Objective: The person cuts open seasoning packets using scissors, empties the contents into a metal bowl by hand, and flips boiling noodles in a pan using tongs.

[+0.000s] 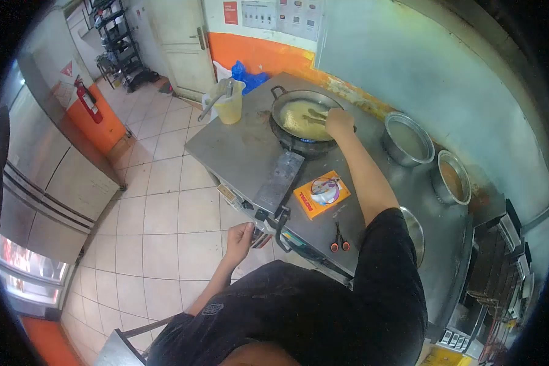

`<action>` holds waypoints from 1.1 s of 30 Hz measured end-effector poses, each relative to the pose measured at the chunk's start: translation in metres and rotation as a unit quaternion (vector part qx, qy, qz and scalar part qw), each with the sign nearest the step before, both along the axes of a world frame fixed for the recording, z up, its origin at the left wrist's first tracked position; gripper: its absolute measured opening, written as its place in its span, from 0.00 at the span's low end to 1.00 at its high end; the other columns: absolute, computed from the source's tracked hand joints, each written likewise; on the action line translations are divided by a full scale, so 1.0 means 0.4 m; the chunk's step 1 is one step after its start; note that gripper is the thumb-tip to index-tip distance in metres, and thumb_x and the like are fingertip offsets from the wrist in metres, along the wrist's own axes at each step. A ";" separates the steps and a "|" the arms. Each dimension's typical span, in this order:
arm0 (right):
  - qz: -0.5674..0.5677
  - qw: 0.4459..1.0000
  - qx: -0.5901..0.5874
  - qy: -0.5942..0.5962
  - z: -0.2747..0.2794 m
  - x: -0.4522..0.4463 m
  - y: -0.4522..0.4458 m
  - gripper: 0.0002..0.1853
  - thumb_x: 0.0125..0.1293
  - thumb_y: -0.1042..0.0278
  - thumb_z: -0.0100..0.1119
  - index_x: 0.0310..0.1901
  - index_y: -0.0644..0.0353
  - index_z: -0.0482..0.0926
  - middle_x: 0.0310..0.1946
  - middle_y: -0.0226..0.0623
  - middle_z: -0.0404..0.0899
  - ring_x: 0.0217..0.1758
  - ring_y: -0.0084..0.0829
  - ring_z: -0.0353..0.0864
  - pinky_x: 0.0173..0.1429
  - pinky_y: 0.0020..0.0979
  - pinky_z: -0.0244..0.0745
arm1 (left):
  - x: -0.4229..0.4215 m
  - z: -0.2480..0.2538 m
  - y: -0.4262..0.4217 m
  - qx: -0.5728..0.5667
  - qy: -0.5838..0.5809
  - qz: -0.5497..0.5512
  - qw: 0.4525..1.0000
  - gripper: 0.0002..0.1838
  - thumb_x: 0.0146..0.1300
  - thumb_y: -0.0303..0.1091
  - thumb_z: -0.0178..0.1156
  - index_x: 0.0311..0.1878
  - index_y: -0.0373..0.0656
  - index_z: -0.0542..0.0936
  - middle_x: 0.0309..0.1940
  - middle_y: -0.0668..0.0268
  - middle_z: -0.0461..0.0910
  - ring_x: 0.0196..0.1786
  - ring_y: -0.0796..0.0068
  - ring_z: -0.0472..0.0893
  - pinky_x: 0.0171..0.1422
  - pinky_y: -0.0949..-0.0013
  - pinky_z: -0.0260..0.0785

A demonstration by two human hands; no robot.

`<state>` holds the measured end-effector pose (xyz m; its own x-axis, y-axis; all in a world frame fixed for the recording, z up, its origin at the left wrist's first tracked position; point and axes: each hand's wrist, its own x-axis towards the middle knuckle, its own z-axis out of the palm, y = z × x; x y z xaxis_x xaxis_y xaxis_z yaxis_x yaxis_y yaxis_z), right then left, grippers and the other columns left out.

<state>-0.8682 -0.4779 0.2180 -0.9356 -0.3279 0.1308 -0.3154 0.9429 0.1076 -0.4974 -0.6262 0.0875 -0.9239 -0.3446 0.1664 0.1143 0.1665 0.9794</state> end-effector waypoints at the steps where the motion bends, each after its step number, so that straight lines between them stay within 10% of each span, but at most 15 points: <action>1: -0.002 1.000 -0.013 0.007 0.009 0.011 0.009 0.11 0.56 0.65 0.56 0.37 0.61 0.81 0.36 0.45 0.81 0.41 0.44 0.81 0.44 0.39 0.77 | -0.003 -0.003 0.001 0.004 0.001 -0.002 1.000 0.23 0.70 0.40 0.46 0.19 0.37 0.70 0.14 0.74 0.65 0.19 0.86 0.61 0.22 0.75 0.54; 21: -0.058 0.968 -0.241 -0.032 -0.063 0.175 0.160 0.15 0.58 0.54 0.59 0.35 0.59 0.81 0.33 0.45 0.81 0.40 0.47 0.79 0.45 0.43 0.73 | -0.065 0.021 0.093 -0.018 -0.024 -0.135 0.990 0.21 0.69 0.37 0.47 0.19 0.36 0.68 0.13 0.72 0.64 0.20 0.84 0.61 0.24 0.73 0.55; 27: -0.070 0.811 -0.572 -0.104 -0.179 0.296 0.288 0.10 0.58 0.66 0.57 0.39 0.63 0.76 0.19 0.36 0.75 0.20 0.30 0.76 0.25 0.33 0.69 | -0.089 0.002 0.095 0.000 -0.018 -0.110 0.994 0.20 0.69 0.38 0.47 0.22 0.36 0.71 0.15 0.73 0.67 0.21 0.87 0.62 0.25 0.76 0.55; 30: -0.133 0.802 -0.579 -0.056 -0.420 0.372 0.357 0.19 0.54 0.64 0.56 0.45 0.67 0.72 0.37 0.55 0.78 0.44 0.53 0.77 0.48 0.43 0.70 | -0.113 0.020 0.101 0.028 -0.014 -0.105 0.994 0.19 0.69 0.38 0.48 0.23 0.36 0.72 0.16 0.75 0.67 0.22 0.88 0.62 0.25 0.76 0.55; 33: -0.238 0.839 -0.484 -0.070 -0.495 0.478 0.378 0.21 0.54 0.68 0.53 0.50 0.67 0.68 0.43 0.57 0.75 0.51 0.53 0.74 0.53 0.43 0.68 | -0.143 0.029 0.110 0.014 0.005 -0.102 0.995 0.18 0.68 0.36 0.49 0.24 0.35 0.72 0.17 0.74 0.68 0.23 0.89 0.62 0.25 0.76 0.56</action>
